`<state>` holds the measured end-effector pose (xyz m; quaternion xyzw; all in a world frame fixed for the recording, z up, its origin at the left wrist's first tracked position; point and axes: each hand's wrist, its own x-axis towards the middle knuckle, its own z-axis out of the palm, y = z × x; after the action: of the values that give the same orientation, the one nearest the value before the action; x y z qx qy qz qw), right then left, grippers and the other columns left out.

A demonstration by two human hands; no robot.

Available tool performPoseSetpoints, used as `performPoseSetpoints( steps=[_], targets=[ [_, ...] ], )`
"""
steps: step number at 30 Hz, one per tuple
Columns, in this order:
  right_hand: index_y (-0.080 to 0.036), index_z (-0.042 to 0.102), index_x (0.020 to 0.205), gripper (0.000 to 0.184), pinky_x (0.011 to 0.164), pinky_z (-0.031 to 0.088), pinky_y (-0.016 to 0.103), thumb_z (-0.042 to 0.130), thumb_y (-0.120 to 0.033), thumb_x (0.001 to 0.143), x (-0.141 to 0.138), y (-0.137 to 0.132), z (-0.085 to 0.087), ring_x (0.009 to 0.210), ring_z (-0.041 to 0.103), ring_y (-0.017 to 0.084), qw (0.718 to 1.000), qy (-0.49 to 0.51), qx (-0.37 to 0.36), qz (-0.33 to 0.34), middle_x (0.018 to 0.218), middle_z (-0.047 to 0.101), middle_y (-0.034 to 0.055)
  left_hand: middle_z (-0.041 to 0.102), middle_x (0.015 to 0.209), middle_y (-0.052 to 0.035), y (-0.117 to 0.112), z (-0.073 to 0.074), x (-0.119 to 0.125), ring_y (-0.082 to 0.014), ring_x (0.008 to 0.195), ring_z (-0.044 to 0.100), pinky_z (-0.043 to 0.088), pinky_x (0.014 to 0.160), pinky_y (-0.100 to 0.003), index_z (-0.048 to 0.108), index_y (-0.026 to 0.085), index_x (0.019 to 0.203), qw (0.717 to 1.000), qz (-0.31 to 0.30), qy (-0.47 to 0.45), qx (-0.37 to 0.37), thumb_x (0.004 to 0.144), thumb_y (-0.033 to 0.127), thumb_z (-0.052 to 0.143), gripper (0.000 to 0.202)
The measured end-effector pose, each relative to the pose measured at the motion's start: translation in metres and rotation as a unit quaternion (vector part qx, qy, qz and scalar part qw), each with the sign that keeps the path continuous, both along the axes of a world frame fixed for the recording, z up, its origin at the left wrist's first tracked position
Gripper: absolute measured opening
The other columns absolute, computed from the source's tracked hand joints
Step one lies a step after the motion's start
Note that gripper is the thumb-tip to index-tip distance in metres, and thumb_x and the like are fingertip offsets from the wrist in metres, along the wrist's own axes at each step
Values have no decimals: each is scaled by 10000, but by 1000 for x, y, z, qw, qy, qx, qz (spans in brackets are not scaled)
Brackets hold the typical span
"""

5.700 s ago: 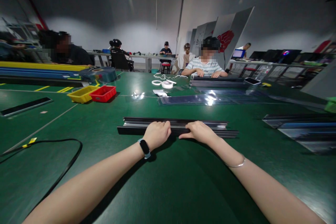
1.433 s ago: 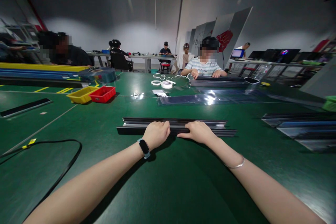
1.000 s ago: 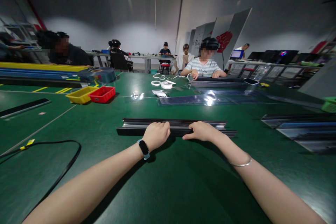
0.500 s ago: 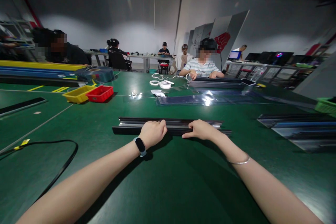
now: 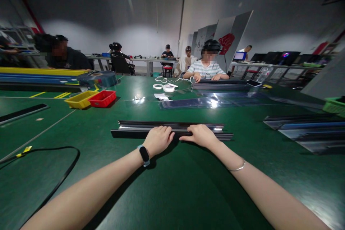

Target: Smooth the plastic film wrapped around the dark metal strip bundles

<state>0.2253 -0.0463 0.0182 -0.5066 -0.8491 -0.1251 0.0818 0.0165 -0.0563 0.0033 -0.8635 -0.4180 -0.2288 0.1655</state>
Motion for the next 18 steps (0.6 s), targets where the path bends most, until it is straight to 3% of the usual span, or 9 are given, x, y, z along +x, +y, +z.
performPoseSetpoints(
  steps=[18],
  targets=[
    [-163,573,630,560,614,369,252,336,-661,729,3,3,-12,651,596,181,996,-18,84,15,646,621,61,570,710,-53,1,0,-1,-172,680,522,370,618,-300,495,164,769,1000,-4,-12,-3,870,335,306,274]
  ],
)
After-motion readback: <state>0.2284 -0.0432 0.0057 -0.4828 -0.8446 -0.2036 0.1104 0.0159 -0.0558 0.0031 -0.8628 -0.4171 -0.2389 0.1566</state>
